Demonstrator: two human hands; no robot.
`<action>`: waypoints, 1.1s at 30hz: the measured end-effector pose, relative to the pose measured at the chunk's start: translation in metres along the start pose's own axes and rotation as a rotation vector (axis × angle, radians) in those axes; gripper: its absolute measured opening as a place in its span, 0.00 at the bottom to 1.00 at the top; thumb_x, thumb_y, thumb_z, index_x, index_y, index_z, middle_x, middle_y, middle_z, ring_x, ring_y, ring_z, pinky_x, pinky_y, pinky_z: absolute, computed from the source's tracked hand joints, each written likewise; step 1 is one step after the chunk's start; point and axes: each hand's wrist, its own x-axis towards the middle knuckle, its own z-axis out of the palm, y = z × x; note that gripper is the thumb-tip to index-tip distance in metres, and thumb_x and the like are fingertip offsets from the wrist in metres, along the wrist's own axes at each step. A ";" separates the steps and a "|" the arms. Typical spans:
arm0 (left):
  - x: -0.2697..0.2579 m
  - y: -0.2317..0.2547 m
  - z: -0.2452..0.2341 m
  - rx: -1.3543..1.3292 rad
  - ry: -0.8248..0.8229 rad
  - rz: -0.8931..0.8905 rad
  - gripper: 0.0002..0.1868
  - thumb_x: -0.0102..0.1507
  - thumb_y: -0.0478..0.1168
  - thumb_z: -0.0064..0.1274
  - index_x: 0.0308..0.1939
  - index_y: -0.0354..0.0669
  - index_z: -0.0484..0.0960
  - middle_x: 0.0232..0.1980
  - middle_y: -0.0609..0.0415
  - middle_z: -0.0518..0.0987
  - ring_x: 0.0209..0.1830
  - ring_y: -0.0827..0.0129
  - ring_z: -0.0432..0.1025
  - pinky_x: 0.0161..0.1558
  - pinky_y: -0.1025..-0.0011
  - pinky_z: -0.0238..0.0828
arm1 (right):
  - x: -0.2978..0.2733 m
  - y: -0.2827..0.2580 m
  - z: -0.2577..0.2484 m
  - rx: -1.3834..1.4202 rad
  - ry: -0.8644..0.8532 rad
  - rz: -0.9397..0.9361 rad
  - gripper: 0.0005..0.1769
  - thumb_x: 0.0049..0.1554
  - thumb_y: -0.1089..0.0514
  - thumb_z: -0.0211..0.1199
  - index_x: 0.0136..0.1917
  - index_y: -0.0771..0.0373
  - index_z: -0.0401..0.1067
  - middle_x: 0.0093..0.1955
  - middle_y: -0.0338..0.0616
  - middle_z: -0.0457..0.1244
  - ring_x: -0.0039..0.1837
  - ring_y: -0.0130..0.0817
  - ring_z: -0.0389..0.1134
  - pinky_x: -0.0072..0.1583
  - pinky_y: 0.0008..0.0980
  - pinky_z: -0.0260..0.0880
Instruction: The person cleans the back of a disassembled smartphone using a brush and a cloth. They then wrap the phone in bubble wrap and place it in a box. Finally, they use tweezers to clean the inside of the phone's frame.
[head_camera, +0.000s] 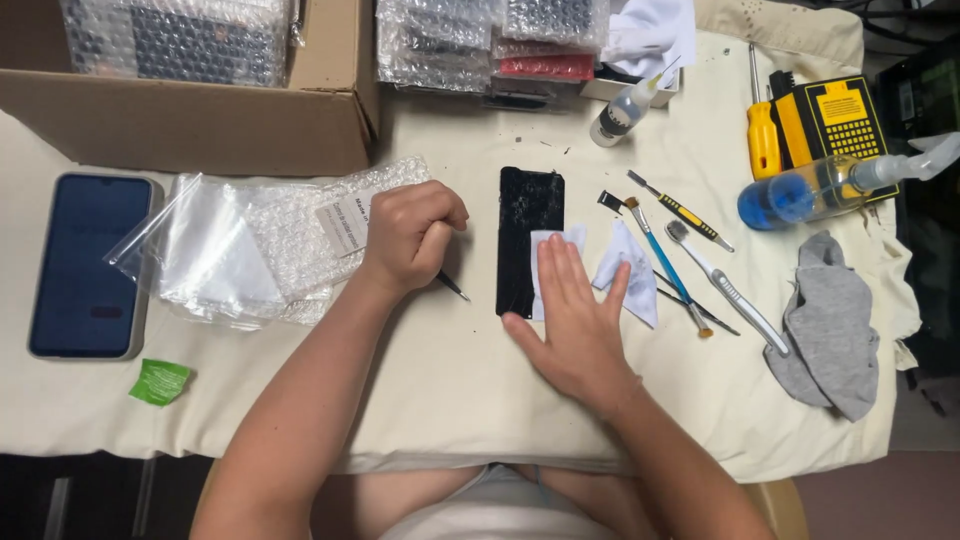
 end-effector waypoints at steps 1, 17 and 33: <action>0.000 0.000 0.001 0.001 0.003 0.000 0.12 0.52 0.37 0.39 0.21 0.51 0.79 0.16 0.59 0.71 0.15 0.66 0.66 0.23 0.75 0.68 | 0.011 0.000 -0.002 -0.001 0.000 -0.002 0.52 0.63 0.29 0.48 0.84 0.66 0.41 0.85 0.62 0.38 0.86 0.54 0.34 0.70 0.75 0.05; 0.001 0.001 0.001 0.026 0.010 0.020 0.10 0.52 0.37 0.40 0.20 0.52 0.77 0.16 0.59 0.72 0.15 0.64 0.67 0.22 0.75 0.67 | 0.076 -0.026 -0.003 -0.100 0.029 -0.090 0.48 0.64 0.30 0.44 0.85 0.61 0.39 0.87 0.53 0.35 0.87 0.46 0.32 0.72 0.75 0.04; 0.017 0.012 -0.051 0.651 -0.330 -0.177 0.27 0.57 0.47 0.54 0.59 0.39 0.79 0.64 0.46 0.75 0.66 0.53 0.67 0.59 0.48 0.62 | -0.046 0.025 0.005 -0.281 0.504 0.094 0.36 0.61 0.37 0.53 0.71 0.64 0.66 0.74 0.53 0.62 0.75 0.43 0.61 0.74 0.77 0.30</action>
